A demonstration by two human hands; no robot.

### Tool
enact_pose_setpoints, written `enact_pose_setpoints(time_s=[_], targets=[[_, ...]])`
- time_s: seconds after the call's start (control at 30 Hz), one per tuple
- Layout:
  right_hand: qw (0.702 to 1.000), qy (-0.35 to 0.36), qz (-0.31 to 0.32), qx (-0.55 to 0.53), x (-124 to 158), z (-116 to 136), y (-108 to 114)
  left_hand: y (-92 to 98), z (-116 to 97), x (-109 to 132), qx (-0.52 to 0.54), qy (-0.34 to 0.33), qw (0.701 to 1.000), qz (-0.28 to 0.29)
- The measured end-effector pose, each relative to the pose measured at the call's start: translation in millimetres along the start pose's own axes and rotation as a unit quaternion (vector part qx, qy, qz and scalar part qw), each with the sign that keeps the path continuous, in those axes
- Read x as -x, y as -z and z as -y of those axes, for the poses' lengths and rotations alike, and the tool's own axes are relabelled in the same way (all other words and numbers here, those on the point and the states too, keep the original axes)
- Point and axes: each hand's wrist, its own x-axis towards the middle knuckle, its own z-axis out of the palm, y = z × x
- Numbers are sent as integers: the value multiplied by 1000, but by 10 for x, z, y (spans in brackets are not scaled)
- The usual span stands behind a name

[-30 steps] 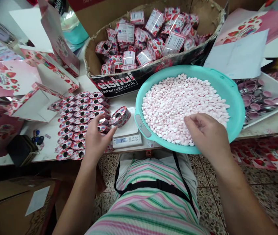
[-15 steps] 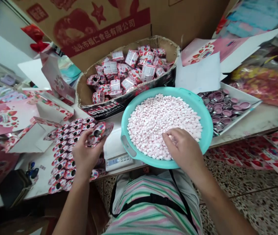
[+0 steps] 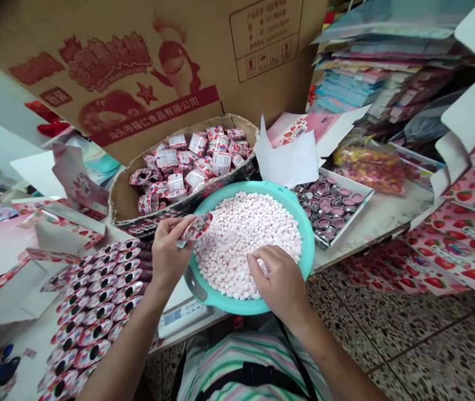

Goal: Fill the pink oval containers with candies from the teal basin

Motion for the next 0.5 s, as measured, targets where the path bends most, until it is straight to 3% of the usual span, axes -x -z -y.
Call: enact_pose_setpoints(time_s=[0.17, 0.33, 0.5], targets=[[1000, -3, 15, -4, -12, 26, 2, 17, -42, -46, 7, -20, 999, -43], [1000, -19, 19, -15, -23, 7, -6, -64, 70, -56, -9, 3, 1000, 16], [999, -46, 2, -10, -6, 11, -97, -10, 86, -35, 5, -24, 1000, -15]])
